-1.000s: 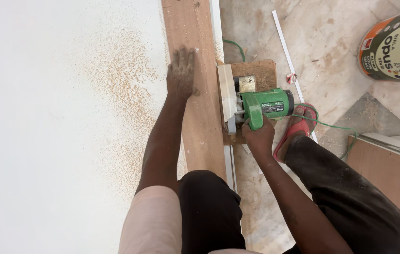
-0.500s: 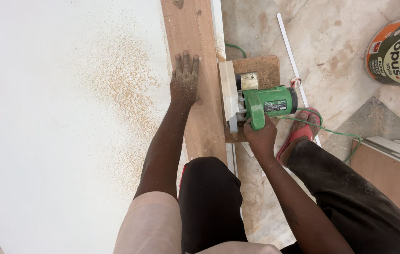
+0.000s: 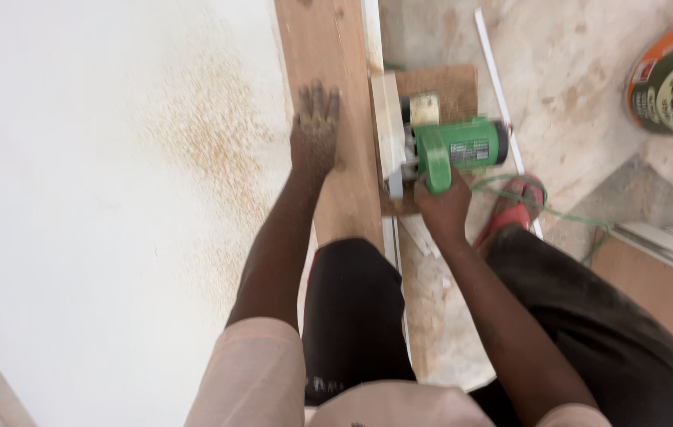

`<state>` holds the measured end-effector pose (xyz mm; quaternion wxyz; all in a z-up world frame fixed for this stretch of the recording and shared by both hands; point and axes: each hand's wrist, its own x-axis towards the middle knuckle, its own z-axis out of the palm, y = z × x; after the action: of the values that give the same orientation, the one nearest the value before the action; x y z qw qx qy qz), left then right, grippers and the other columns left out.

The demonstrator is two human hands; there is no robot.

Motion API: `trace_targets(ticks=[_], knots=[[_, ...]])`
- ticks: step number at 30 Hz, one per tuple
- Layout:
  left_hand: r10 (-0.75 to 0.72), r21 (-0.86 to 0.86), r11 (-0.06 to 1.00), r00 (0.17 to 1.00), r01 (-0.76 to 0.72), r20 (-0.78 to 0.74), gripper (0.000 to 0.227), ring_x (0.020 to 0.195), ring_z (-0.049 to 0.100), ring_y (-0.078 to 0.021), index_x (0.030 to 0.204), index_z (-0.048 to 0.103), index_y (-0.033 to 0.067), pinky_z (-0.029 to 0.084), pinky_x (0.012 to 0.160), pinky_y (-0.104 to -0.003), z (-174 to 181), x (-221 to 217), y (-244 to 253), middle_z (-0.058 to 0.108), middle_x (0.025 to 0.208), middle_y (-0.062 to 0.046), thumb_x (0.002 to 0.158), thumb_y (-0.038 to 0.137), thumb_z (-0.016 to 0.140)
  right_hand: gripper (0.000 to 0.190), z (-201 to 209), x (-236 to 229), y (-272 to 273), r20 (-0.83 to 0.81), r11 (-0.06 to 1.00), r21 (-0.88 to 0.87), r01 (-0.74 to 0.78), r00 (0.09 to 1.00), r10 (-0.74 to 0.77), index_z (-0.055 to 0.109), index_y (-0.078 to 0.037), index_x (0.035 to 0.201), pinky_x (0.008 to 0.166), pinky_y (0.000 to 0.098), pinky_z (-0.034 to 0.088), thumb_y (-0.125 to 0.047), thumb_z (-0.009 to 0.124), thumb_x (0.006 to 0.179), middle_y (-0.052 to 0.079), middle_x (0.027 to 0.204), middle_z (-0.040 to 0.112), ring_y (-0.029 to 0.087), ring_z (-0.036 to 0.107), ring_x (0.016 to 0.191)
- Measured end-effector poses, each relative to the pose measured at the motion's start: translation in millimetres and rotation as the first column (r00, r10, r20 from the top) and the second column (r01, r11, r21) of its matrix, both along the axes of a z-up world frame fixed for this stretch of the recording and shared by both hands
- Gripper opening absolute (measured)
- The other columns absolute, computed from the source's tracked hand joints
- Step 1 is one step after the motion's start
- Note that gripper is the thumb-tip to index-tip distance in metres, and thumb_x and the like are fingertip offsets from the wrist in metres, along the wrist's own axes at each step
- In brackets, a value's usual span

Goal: The person hammers a wooden strip onto a white panel, then uses a green electric planer to smooth the strip's edge. They remove the strip, measure the panel with a tape measure, and mark it with a pencil.

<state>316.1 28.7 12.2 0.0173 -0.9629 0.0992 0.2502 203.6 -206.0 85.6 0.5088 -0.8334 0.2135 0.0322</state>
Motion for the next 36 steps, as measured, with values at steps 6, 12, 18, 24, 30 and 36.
trace_targets(ticks=[6, 12, 18, 24, 30, 36], knots=[[-0.020, -0.037, 0.999, 0.999, 0.021, 0.025, 0.162, 0.155, 0.007, -0.0450, 0.164, 0.004, 0.0099, 0.035, 0.120, -0.056, -11.3, -1.5, 6.8, -0.002, 0.167, -0.027, 0.043, 0.066, 0.095, 0.012, -2.3, 17.2, 1.1, -0.004, 0.999, 0.051, -0.002, 1.000, 0.002, 0.067, -0.001, 0.093, 0.069, 0.0325, 0.054, -0.006, 0.071, 0.083, 0.010, 0.079, 0.070, 0.018, 0.069, 0.073], [-0.012, -0.092, 0.996, 0.999, 0.016, 0.051, 0.161, 0.155, 0.006, -0.0463, 0.164, 0.005, 0.0092, 0.036, 0.120, -0.057, -10.9, -4.1, 7.1, 0.000, 0.167, -0.028, 0.042, 0.060, 0.097, 0.014, -1.8, 36.2, 3.1, -0.019, 0.994, 0.106, 0.023, 1.000, -0.021, 0.067, -0.001, 0.096, 0.069, 0.0316, 0.054, -0.006, 0.071, 0.083, 0.009, 0.081, 0.070, 0.017, 0.068, 0.074], [0.006, -0.085, 0.996, 1.000, -0.005, 0.006, 0.160, 0.154, 0.008, -0.0472, 0.163, 0.007, 0.0091, 0.035, 0.121, -0.056, -1.5, 0.9, 3.4, 0.003, 0.167, -0.029, 0.040, 0.056, 0.098, 0.015, -3.9, 53.9, 5.1, 0.042, 0.999, 0.032, 0.004, 0.999, -0.005, 0.067, 0.001, 0.098, 0.072, 0.0326, 0.054, -0.007, 0.072, 0.085, 0.010, 0.082, 0.071, 0.018, 0.069, 0.075], [-0.017, -0.039, 0.999, 0.998, 0.014, -0.067, 0.161, 0.154, 0.006, -0.0479, 0.163, 0.005, 0.0056, 0.035, 0.120, -0.056, 11.9, 7.0, 0.8, -0.001, 0.166, -0.030, 0.042, 0.058, 0.097, 0.014, -1.3, 71.7, 6.7, -0.010, 0.997, 0.071, 0.029, 1.000, -0.028, 0.067, 0.000, 0.095, 0.064, 0.0323, 0.055, -0.007, 0.071, 0.083, 0.009, 0.077, 0.070, 0.018, 0.069, 0.067], [-0.026, -0.015, 1.000, 0.994, 0.025, -0.103, 0.159, 0.155, 0.004, -0.0489, 0.163, 0.003, 0.0042, 0.035, 0.120, -0.057, 23.9, 8.8, -2.6, -0.003, 0.166, -0.032, 0.047, 0.059, 0.097, 0.014, -7.9, 85.7, 7.9, 0.021, 0.997, 0.069, 0.039, 0.999, -0.041, 0.067, -0.001, 0.096, 0.064, 0.0321, 0.055, -0.007, 0.072, 0.084, 0.009, 0.077, 0.070, 0.017, 0.069, 0.067], [-0.012, -0.026, 1.000, 0.991, 0.009, -0.135, 0.158, 0.155, 0.004, -0.0486, 0.163, 0.002, 0.0032, 0.033, 0.121, -0.057, 29.6, 11.4, -4.3, -0.005, 0.166, -0.032, 0.049, 0.056, 0.097, 0.017, -11.6, 96.3, 6.7, 0.024, 0.996, 0.081, 0.025, 0.999, -0.027, 0.068, -0.001, 0.098, 0.068, 0.0313, 0.055, -0.007, 0.072, 0.082, 0.009, 0.081, 0.071, 0.017, 0.069, 0.072]])
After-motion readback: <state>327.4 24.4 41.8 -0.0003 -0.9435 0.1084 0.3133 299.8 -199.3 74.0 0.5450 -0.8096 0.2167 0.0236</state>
